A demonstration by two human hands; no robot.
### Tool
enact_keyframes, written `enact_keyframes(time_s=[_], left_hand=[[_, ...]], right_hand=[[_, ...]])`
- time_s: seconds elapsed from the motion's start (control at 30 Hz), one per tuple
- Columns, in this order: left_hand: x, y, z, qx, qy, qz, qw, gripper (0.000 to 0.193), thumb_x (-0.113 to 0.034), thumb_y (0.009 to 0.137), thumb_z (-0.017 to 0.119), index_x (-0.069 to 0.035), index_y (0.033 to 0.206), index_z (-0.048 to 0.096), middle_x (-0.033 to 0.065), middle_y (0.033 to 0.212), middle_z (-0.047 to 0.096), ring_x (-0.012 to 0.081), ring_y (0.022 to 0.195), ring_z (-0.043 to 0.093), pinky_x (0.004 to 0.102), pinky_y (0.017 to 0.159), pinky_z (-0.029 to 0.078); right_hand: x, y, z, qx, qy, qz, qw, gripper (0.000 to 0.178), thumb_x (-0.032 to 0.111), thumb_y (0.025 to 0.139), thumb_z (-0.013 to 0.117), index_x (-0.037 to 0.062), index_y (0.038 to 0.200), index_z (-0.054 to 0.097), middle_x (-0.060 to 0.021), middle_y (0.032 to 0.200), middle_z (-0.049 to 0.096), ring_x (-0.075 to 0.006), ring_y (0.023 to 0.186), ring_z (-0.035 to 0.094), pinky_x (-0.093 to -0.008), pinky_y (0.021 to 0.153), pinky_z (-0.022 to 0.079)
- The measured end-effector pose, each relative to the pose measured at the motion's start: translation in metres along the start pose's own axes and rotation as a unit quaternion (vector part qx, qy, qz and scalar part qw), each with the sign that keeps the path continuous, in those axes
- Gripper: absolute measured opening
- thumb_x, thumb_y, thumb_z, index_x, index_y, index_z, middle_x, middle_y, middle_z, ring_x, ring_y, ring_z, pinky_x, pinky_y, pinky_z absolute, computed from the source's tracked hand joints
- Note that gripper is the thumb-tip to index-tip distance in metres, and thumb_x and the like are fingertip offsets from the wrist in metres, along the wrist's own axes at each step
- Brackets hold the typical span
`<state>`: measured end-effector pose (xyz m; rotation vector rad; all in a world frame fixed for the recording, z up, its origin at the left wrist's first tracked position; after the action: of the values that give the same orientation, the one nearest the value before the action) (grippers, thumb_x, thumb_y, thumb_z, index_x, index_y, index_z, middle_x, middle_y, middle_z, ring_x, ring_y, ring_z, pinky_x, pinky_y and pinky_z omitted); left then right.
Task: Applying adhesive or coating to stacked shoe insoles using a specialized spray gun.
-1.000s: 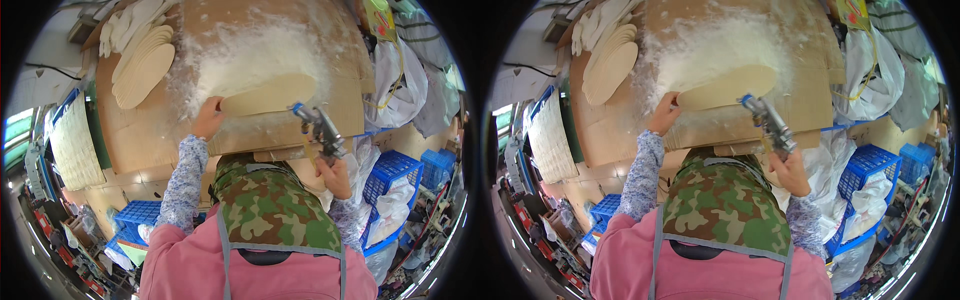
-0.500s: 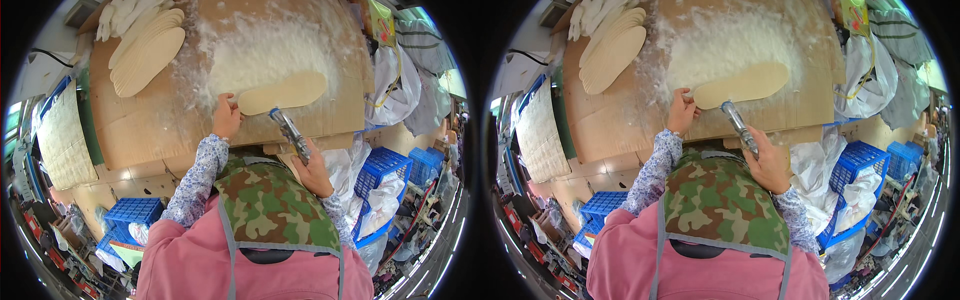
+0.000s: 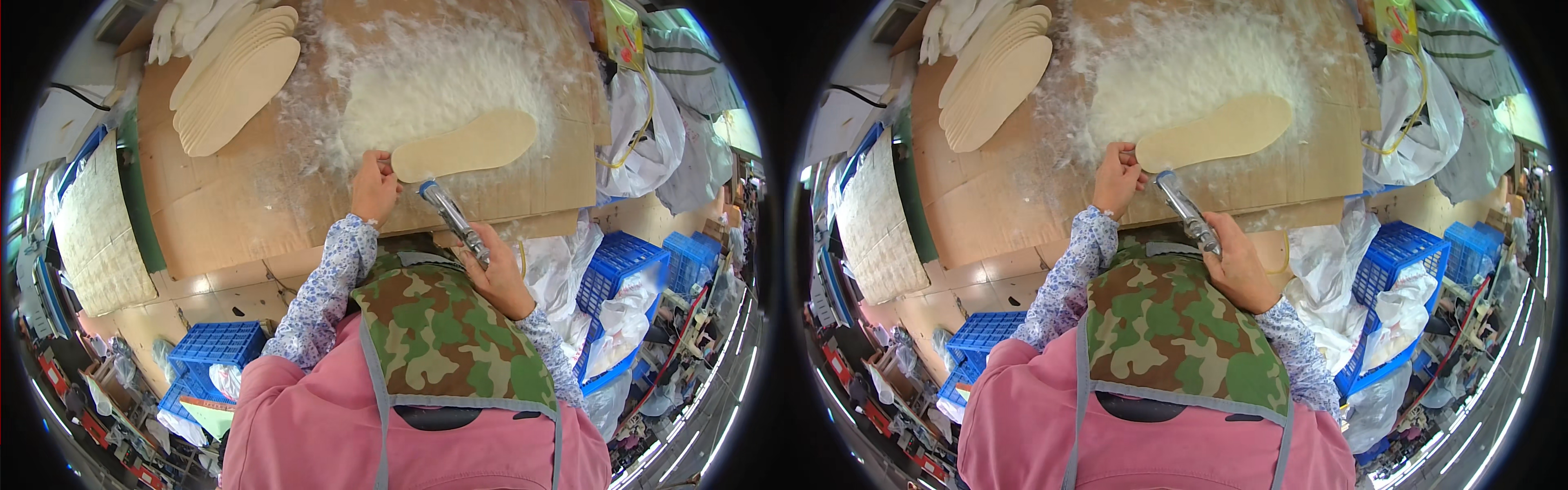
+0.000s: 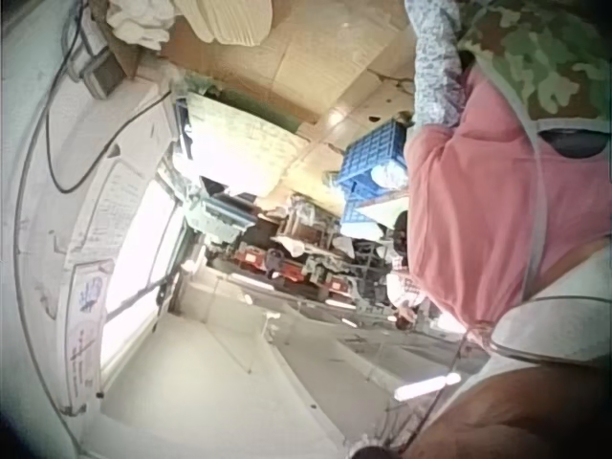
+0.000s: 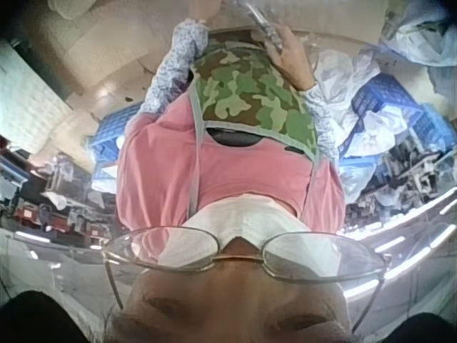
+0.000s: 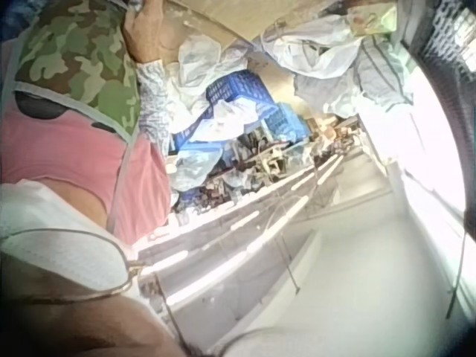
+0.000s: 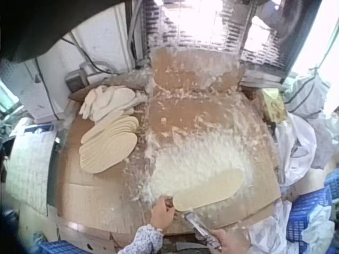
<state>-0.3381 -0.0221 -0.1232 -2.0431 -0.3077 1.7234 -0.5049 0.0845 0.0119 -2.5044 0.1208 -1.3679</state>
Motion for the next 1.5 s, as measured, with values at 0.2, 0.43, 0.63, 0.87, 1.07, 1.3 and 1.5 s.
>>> enact_keyframes(time_s=[0.2,0.43,0.63,0.87,1.07,1.3,1.5], left_hand=[[0.003,0.0,0.0,-0.014,0.036,0.013,0.999,0.03,0.001,0.083,0.051,-0.001,0.112,0.045,0.0071,0.083,0.054,0.0123,0.06,0.057,0.0242,0.047,0.046],[-0.004,-0.002,-0.001,-0.041,0.05,0.032,0.997,0.03,0.003,0.079,0.052,-0.002,0.108,0.047,0.0071,0.075,0.055,0.0146,0.056,0.055,0.029,0.051,0.045],[-0.004,-0.003,-0.002,-0.051,0.032,0.03,0.998,0.029,0.004,0.081,0.052,-0.002,0.109,0.049,0.0058,0.074,0.054,0.0126,0.056,0.054,0.0272,0.05,0.045],[0.003,-0.001,-0.002,-0.046,0.02,0.037,0.998,0.029,0.002,0.082,0.053,-0.002,0.111,0.049,0.0059,0.075,0.055,0.012,0.059,0.054,0.0264,0.052,0.046],[0.003,-0.001,-0.008,-0.064,0.075,0.044,0.994,0.028,0.0,0.081,0.054,-0.003,0.109,0.051,0.006,0.077,0.057,0.0134,0.063,0.055,0.0273,0.057,0.046],[0.002,0.001,-0.009,-0.061,0.072,0.066,0.993,0.027,0.002,0.079,0.052,-0.003,0.106,0.054,0.0092,0.081,0.061,0.0171,0.069,0.058,0.0294,0.064,0.047],[0.003,0.003,-0.006,-0.026,0.063,0.056,0.996,0.029,0.003,0.079,0.049,-0.002,0.107,0.054,0.0104,0.084,0.062,0.0185,0.075,0.059,0.0294,0.068,0.047]], right_hand=[[-0.004,0.002,-0.023,-0.05,0.004,-0.013,0.999,0.031,0.001,0.083,0.055,0.0001,0.113,0.048,-0.0101,0.091,0.062,-0.0225,0.077,0.059,-0.0303,0.072,0.046],[-0.028,0.002,-0.057,-0.077,-0.01,0.055,0.996,0.033,0.001,0.081,0.055,0.0015,0.114,0.048,-0.0157,0.091,0.061,-0.0345,0.087,0.059,-0.0358,0.076,0.046],[-0.049,0.005,-0.097,-0.146,-0.009,0.04,0.988,0.025,0.001,0.084,0.054,-0.001,0.109,0.05,-0.0155,0.091,0.061,-0.0291,0.084,0.061,-0.0323,0.074,0.046],[-0.062,0.009,-0.138,-0.22,-0.013,0.047,0.974,0.021,0.0,0.084,0.055,-0.0019,0.105,0.052,-0.0105,0.084,0.06,-0.017,0.073,0.056,-0.0283,0.066,0.046],[-0.062,0.008,-0.131,-0.234,-0.001,0.054,0.971,0.019,0.0,0.083,0.054,-0.0012,0.102,0.053,-0.0101,0.082,0.06,-0.0178,0.069,0.056,-0.0286,0.064,0.045],[-0.037,0.014,-0.056,-0.059,0.03,0.051,0.997,0.029,0.003,0.081,0.056,0.0021,0.11,0.051,-0.0143,0.089,0.062,-0.0322,0.08,0.06,-0.0335,0.072,0.047],[-0.004,0.014,-0.021,-0.018,0.034,-0.007,0.999,0.024,0.003,0.083,0.057,0.0013,0.107,0.054,-0.0094,0.087,0.064,-0.0173,0.078,0.06,-0.0286,0.072,0.046]])
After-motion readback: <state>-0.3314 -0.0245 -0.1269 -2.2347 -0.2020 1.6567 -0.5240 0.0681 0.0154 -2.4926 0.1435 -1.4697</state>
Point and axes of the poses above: each hand's wrist, its own y-axis towards the middle knuckle, its own z-axis out of the palm, x = y × z, the point moved 10 cm from there along y, towards the middle knuckle
